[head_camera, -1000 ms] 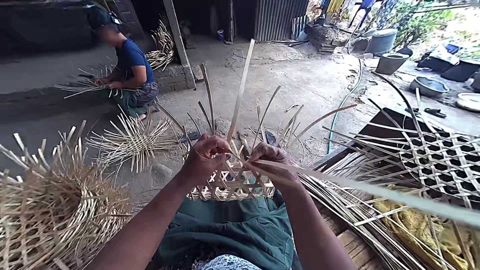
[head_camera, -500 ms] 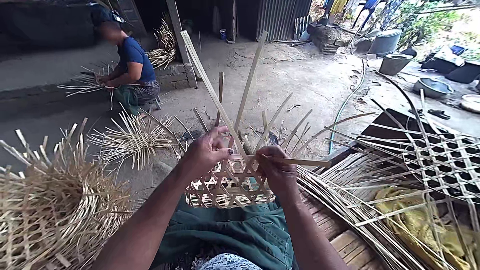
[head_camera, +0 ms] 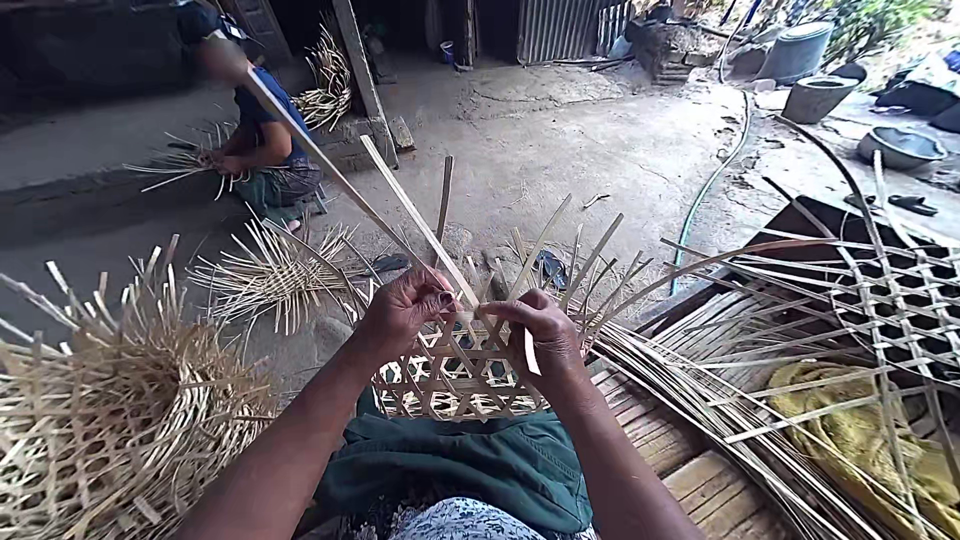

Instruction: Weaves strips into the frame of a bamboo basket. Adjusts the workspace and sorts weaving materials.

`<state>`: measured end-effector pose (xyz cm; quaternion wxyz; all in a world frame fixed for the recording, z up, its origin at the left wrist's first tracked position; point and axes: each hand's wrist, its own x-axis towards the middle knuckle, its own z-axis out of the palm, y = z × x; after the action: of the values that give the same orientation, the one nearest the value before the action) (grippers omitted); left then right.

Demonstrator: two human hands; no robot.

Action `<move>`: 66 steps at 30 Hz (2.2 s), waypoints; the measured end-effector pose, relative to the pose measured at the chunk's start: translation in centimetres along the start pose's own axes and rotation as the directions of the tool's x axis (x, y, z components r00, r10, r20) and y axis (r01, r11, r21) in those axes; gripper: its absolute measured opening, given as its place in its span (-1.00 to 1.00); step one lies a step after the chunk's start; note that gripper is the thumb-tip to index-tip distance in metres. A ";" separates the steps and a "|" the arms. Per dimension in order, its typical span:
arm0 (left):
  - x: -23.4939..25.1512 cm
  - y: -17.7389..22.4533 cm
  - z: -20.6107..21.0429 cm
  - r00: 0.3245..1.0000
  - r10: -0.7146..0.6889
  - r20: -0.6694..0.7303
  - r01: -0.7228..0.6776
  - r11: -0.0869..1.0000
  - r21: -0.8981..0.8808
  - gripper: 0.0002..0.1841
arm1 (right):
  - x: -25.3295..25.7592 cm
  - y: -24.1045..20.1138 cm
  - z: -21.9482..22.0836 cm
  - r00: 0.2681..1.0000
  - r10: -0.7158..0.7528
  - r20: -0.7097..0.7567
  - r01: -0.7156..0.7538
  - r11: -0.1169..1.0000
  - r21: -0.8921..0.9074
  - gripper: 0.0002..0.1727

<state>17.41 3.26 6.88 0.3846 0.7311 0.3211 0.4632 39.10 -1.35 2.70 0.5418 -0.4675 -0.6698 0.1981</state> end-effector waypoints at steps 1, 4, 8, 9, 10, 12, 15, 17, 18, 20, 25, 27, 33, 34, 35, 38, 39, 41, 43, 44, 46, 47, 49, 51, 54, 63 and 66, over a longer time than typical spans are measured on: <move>-0.2 0.3 0.2 0.997 0.062 -0.055 -0.052 0.985 0.166 -0.85 | 0.0 0.0 0.0 1.000 0.011 0.015 -0.011 1.000 0.004 -0.63; -0.3 1.9 1.5 0.906 0.415 0.079 -0.375 0.702 0.605 -0.62 | 0.2 0.1 0.3 1.000 0.015 -0.010 -0.014 0.996 0.093 -0.71; 1.1 1.6 2.6 0.823 0.379 0.423 -0.554 0.372 0.745 -0.48 | 0.3 -0.8 0.3 0.996 0.061 -0.063 -0.039 0.953 0.300 -0.76; 1.7 2.0 2.2 0.825 0.377 0.421 -0.549 0.361 0.754 -0.51 | 0.3 -1.1 -0.1 0.993 0.055 -0.108 -0.029 0.973 0.228 -0.70; 2.2 2.4 1.7 0.835 0.388 0.390 -0.532 0.389 0.752 -0.55 | 0.2 -1.4 -0.5 0.985 0.024 -0.171 -0.006 0.995 0.101 -0.67; 2.2 3.2 1.2 0.857 0.437 0.275 -0.479 0.474 0.739 -0.63 | 0.1 -2.2 -1.6 0.967 -0.049 -0.248 0.011 0.988 -0.154 -0.68; 0.8 3.6 1.8 0.876 0.459 0.147 -0.423 0.586 0.691 -0.72 | 0.4 -2.8 -1.9 0.963 -0.021 -0.267 -0.051 0.964 -0.262 -0.65; -0.1 2.8 2.1 0.905 0.416 0.086 -0.366 0.661 0.655 -0.77 | 0.4 -2.6 -1.8 0.974 -0.016 -0.224 -0.040 0.970 -0.241 -0.69; -0.4 2.2 2.0 0.916 0.395 0.066 -0.344 0.692 0.635 -0.77 | 0.4 -2.5 -1.8 0.983 -0.005 -0.186 -0.037 0.975 -0.221 -0.71; -1.0 1.6 1.7 0.922 0.383 0.055 -0.337 0.728 0.597 -0.78 | 0.1 -3.3 -2.0 0.995 0.036 -0.096 -0.058 0.968 -0.244 -0.64; -2.4 2.3 -0.1 0.927 0.370 0.058 -0.356 0.823 0.442 -0.82 | -0.9 -6.9 -1.2 0.991 -0.076 -0.110 0.016 0.885 -0.466 -0.78; -2.8 1.2 -0.8 0.938 0.344 0.044 -0.340 0.886 0.317 -0.82 | -0.5 -7.1 -1.6 1.000 0.008 -0.014 -0.012 0.958 -0.287 -0.79; -2.7 -1.0 -1.4 0.956 0.291 -0.033 -0.289 0.956 0.057 -0.79 | 1.4 -4.6 -2.3 0.975 -0.002 0.221 -0.056 0.965 0.255 -0.95; -2.6 -1.3 -1.3 0.961 0.271 -0.059 -0.267 0.961 0.066 -0.80 | 1.5 -4.1 -2.2 0.975 -0.058 0.213 -0.007 0.956 0.294 -0.93; -2.4 -1.5 -1.2 0.961 0.265 -0.080 -0.255 0.960 0.117 -0.83 | 1.6 -3.7 -2.2 0.974 -0.100 0.203 0.033 0.950 0.311 -0.91; -2.1 -1.1 -0.4 0.944 0.326 -0.049 -0.269 0.846 0.460 -0.82 | 1.6 -2.8 -2.3 0.975 -0.128 0.181 0.075 0.958 0.275 -0.91; -2.1 -0.7 -0.1 0.942 0.336 -0.020 -0.266 0.779 0.567 -0.78 | 1.6 -2.7 -2.5 0.975 -0.108 0.192 0.055 0.963 0.264 -0.91; -2.2 0.2 0.4 0.938 0.345 0.039 -0.271 0.656 0.704 -0.72 | 1.5 -3.2 -3.1 0.973 0.036 0.227 -0.097 0.960 0.264 -0.74; -2.2 0.8 1.0 0.926 0.369 0.079 -0.290 0.562 0.775 -0.70 | 1.5 -4.0 -3.7 0.957 0.217 0.190 -0.275 0.886 0.373 -0.61; -2.3 1.0 1.4 0.920 0.381 0.091 -0.298 0.530 0.794 -0.70 | 1.4 -4.2 -3.8 0.953 0.274 0.132 -0.304 0.850 0.430 -0.61; -2.4 1.4 1.8 0.914 0.392 0.104 -0.309 0.507 0.805 -0.71 | 1.2 -4.2 -3.7 0.952 0.305 -0.018 -0.264 0.852 0.452 -0.78; -2.4 1.5 1.8 0.920 0.380 0.098 -0.306 0.537 0.786 -0.73 | 1.0 -4.1 -3.5 0.957 0.275 -0.091 -0.221 0.897 0.382 -0.87; -2.3 1.7 1.3 0.964 0.262 0.045 -0.225 0.715 0.662 -0.74 | 0.2 -3.5 -3.0 0.974 0.112 -0.196 -0.072 0.977 0.202 -0.90; -1.9 2.2 0.4 0.998 0.067 -0.007 -0.058 0.899 0.434 -0.54 | -0.4 -2.6 -2.6 0.972 -0.045 -0.232 0.069 0.993 0.096 -0.82; -0.9 3.0 -0.5 0.995 -0.093 -0.026 0.097 0.980 0.176 -0.47 | -0.8 -1.8 -2.1 0.955 -0.238 -0.178 0.237 0.971 -0.027 -0.86; -1.4 0.7 -0.1 0.974 0.228 -0.018 -0.227 0.974 0.028 -0.87 | -1.4 -3.6 -1.4 0.984 -0.169 -0.052 0.138 0.917 -0.375 -0.63; -1.7 2.5 0.8 0.923 0.369 -0.110 -0.281 0.840 0.465 -0.62 | -1.2 -3.0 -1.4 0.985 -0.164 -0.049 0.142 0.941 -0.307 -0.62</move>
<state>17.80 0.46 8.06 0.0912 0.7939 0.3241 0.5063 39.11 -4.13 4.89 0.5020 -0.4983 -0.7061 0.0332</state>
